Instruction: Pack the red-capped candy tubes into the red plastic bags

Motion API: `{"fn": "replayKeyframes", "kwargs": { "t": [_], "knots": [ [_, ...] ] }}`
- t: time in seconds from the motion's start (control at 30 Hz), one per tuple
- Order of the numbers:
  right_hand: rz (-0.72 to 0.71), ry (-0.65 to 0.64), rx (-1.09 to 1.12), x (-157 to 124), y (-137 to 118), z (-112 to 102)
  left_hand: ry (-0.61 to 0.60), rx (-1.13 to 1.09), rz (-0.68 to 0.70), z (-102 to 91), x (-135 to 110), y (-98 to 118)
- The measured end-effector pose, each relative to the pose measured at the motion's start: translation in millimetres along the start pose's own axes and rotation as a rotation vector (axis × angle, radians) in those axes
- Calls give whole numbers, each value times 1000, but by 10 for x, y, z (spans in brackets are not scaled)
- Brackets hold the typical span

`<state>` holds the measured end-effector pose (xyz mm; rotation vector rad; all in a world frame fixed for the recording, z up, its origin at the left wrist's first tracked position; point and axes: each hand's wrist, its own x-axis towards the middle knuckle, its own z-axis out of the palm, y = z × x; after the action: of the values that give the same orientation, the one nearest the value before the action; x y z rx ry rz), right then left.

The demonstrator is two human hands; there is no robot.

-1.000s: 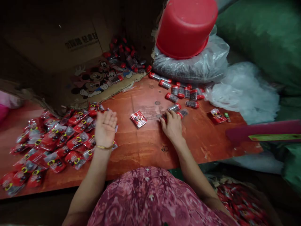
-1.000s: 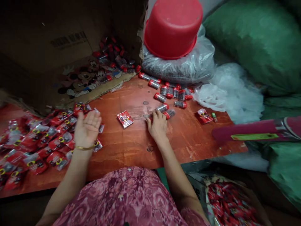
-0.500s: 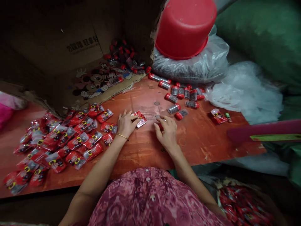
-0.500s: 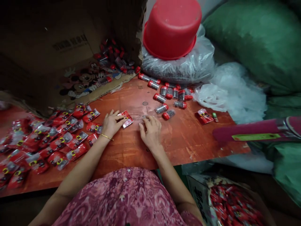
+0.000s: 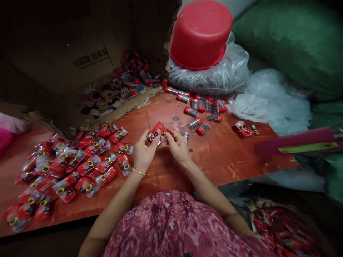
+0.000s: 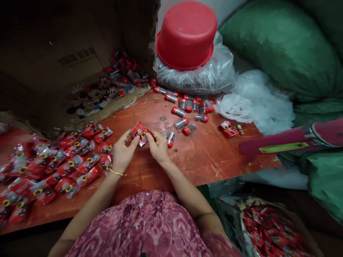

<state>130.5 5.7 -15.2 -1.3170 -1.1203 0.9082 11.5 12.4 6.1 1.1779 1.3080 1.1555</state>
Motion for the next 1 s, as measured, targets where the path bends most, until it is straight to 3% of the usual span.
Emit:
{"fn": "replayKeyframes", "kwargs": {
  "t": [0.1, 0.2, 0.33, 0.47, 0.6, 0.73, 0.83, 0.9, 1.0],
  "knots": [
    [-106, 50, -118, -57, 20, -31, -186, -296, -309, 48, -80, 49],
    [-161, 50, -190, -107, 66, -33, -177, -454, -476, 69, -116, 78],
    [-165, 20, -141, -160, 119, 19, -143, -521, -547, 70, -93, 76],
    [-126, -21, -149, -169, 136, -10, -103, -468, -506, 80, -51, 66],
    [-235, -162, -354, -7, 99, -424, -78, -475, -506, 56, -5, 68],
    [-421, -414, -830, 252, 132, -1007, -86, -529, -595, 30, 22, 81],
    [-434, -531, -997, 348, 248, -1203, -119, -561, -674, 47, 12, 92],
    [-420, -511, -986, 326, 325, -1205, -132, -580, -710, 61, -2, 97],
    [-379, -359, -824, 162, 343, -1143, -142, -608, -721, 58, -19, 98]
  ]
}}
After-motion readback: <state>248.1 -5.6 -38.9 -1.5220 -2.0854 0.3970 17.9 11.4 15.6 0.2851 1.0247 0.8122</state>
